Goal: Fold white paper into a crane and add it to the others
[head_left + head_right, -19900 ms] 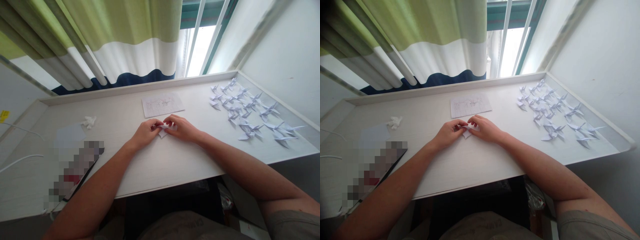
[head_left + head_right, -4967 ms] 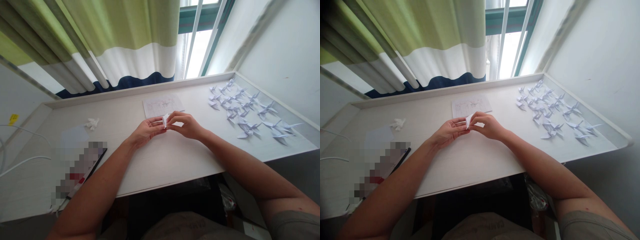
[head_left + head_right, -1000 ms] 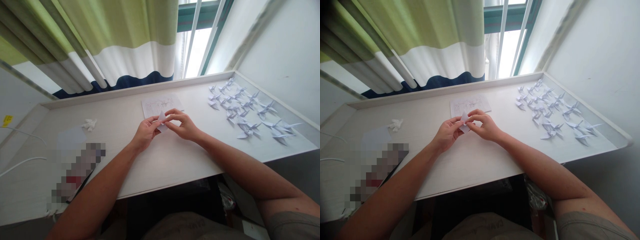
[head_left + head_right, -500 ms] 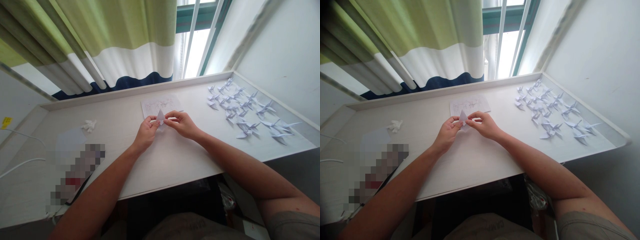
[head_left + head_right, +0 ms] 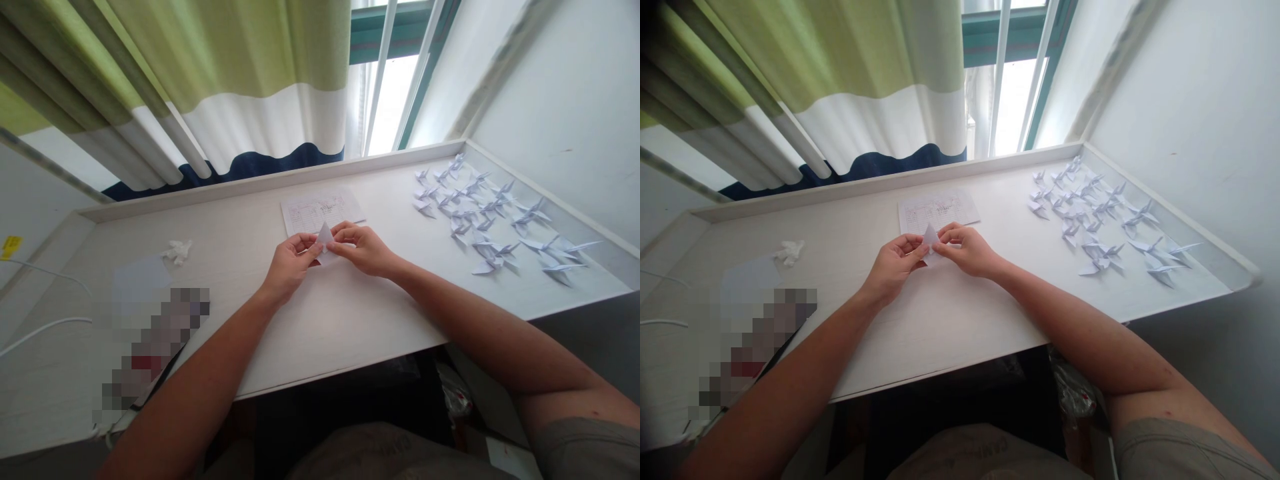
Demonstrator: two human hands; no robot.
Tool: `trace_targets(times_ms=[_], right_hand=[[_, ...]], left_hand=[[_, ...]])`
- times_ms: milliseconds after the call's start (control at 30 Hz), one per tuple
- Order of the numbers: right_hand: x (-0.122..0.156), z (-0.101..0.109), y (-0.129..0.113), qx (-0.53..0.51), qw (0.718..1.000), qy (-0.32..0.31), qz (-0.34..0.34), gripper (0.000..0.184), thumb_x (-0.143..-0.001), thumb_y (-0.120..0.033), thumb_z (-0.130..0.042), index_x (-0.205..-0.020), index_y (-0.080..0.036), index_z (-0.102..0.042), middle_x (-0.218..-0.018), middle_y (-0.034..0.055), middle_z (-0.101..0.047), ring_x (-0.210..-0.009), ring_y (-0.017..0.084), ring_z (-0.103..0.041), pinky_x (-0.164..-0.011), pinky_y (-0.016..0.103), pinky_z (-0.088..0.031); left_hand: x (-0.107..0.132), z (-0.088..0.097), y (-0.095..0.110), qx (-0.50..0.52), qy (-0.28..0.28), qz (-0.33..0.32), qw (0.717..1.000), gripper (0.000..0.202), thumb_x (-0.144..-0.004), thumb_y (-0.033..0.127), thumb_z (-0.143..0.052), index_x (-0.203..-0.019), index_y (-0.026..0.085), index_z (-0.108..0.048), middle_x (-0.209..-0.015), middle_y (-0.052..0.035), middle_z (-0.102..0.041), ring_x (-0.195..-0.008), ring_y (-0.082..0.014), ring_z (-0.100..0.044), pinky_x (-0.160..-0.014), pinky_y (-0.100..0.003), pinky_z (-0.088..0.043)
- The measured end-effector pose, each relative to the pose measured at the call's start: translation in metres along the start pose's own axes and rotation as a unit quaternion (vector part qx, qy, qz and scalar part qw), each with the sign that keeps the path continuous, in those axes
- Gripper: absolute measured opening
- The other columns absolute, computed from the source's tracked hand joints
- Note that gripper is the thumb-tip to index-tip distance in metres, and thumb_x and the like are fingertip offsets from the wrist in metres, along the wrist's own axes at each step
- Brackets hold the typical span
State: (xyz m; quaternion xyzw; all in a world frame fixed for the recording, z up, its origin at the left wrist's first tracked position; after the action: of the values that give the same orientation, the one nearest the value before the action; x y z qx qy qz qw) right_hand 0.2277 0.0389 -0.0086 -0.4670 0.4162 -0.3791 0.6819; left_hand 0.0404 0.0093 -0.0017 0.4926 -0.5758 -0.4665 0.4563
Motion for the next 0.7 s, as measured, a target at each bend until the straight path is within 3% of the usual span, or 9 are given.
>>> trace_targets(times_ms=[167, 300, 433, 567, 700], right_hand=[[-0.001, 0.000, -0.001, -0.012, 1.000, -0.021, 0.004, 0.038, -0.084, -0.057, -0.082, -0.078, -0.020, -0.076, -0.111, 0.0090, -0.070, -0.099, 0.023, -0.067, -0.100, 0.049, -0.055], [-0.001, 0.000, -0.002, 0.014, 0.999, -0.012, 0.033, 0.038, -0.087, -0.057, -0.079, -0.076, -0.021, -0.073, -0.103, 0.0068, -0.070, -0.097, 0.023, -0.067, -0.101, 0.048, -0.055], [0.002, 0.003, -0.007, 0.078, 0.994, 0.025, 0.066, 0.026, -0.093, -0.049, -0.073, -0.090, -0.023, -0.072, -0.101, 0.0061, -0.072, -0.098, 0.024, -0.067, -0.097, 0.048, -0.056], [0.008, 0.007, -0.018, 0.199, 0.955, 0.061, 0.210, 0.020, -0.094, -0.034, -0.072, -0.112, -0.026, -0.069, -0.114, 0.0085, -0.070, -0.111, 0.029, -0.063, -0.101, 0.051, -0.053], [0.011, 0.008, -0.018, 0.314, 0.901, 0.033, 0.298, 0.014, -0.096, -0.030, -0.072, -0.110, -0.028, -0.074, -0.122, 0.0094, -0.068, -0.117, 0.031, -0.058, -0.101, 0.052, -0.049]], left_hand=[[-0.001, 0.002, 0.003, 0.011, 0.024, 0.012, 1.000, 0.042, -0.064, 0.037, -0.099, -0.089, 0.014, -0.075, -0.087, -0.0053, -0.079, -0.075, -0.0149, -0.071, -0.078, -0.033, -0.061], [-0.002, 0.002, 0.002, 0.022, 0.010, 0.010, 1.000, 0.039, -0.064, 0.036, -0.098, -0.087, 0.015, -0.074, -0.089, -0.0048, -0.080, -0.075, -0.0154, -0.072, -0.077, -0.034, -0.062], [-0.003, 0.003, 0.000, 0.025, 0.021, 0.015, 0.999, 0.038, -0.069, 0.037, -0.096, -0.090, 0.015, -0.073, -0.086, -0.0053, -0.079, -0.076, -0.0177, -0.074, -0.078, -0.036, -0.063], [-0.003, 0.004, 0.001, 0.025, 0.033, 0.018, 0.999, 0.036, -0.075, 0.038, -0.092, -0.093, 0.015, -0.071, -0.084, -0.0047, -0.078, -0.078, -0.0193, -0.076, -0.080, -0.038, -0.064], [-0.002, 0.004, 0.003, 0.028, 0.031, 0.030, 0.999, 0.033, -0.079, 0.036, -0.088, -0.094, 0.015, -0.068, -0.082, -0.0040, -0.078, -0.076, -0.0186, -0.076, -0.082, -0.039, -0.065]])
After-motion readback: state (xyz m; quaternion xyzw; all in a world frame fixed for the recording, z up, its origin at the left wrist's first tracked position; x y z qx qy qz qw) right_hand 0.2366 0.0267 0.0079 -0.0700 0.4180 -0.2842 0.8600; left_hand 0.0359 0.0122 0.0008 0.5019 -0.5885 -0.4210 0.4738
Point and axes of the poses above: each hand's wrist, its own x-axis away from the middle knuckle, its own z-axis out of the back of the hand, y = z × x, the point moved 2 cm from there along -x, towards the middle knuckle
